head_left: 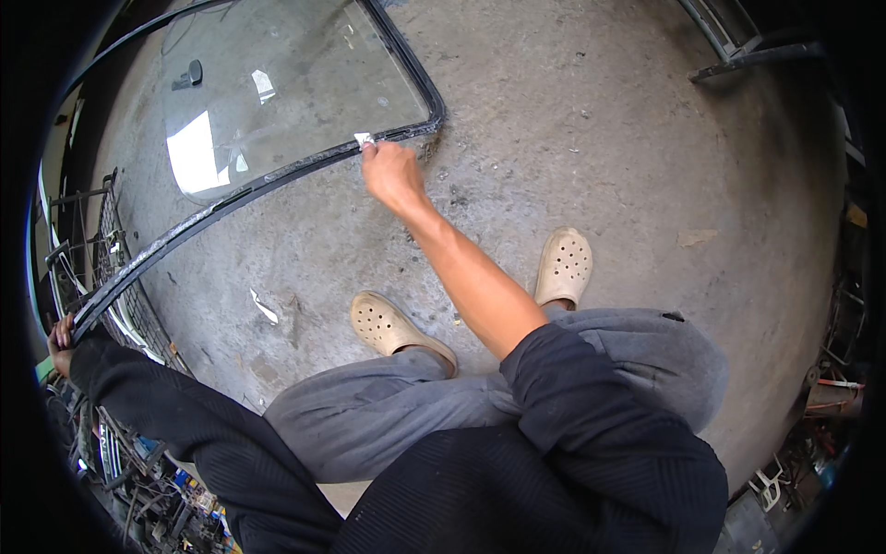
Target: The person scrapes old sealant from the perimeter of a car windshield using a metal scraper. They work along the edges of the glass, removing residue and debris from the frame.
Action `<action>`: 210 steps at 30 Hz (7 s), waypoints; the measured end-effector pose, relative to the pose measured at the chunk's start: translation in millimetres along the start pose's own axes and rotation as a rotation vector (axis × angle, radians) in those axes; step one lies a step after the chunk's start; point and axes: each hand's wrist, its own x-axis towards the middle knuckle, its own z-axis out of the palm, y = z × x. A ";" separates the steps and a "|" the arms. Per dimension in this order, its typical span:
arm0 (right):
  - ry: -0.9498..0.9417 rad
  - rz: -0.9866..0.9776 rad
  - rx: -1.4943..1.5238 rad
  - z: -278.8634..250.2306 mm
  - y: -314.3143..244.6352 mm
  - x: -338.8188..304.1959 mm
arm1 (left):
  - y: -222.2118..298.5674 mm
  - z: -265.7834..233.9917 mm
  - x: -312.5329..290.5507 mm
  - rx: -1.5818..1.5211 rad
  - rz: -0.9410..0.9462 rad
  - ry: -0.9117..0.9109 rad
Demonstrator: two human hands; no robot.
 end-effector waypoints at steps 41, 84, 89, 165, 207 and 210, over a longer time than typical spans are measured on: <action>0.010 -0.013 0.055 17.6 -9.1 1.1 | 18.8 -113.4 113.2 -0.546 -0.260 -0.233; -0.066 -0.035 0.040 14.0 -8.4 -9.0 | 30.0 -73.8 91.2 -0.547 -0.499 -0.176; -0.060 -0.044 0.030 10.6 -6.6 1.2 | 17.7 -59.2 85.4 -0.446 -0.231 -0.038; -0.140 -0.058 -0.001 5.0 -48.1 -30.8 | 79.0 -16.5 43.7 -0.573 -0.440 -0.173; -0.098 -0.101 -0.010 16.2 -57.1 -61.0 | 78.0 -33.8 51.5 -0.598 -0.498 -0.246; -0.094 -0.098 0.022 9.3 -45.5 -46.2 | 81.3 -0.2 23.6 -0.460 -0.427 -0.088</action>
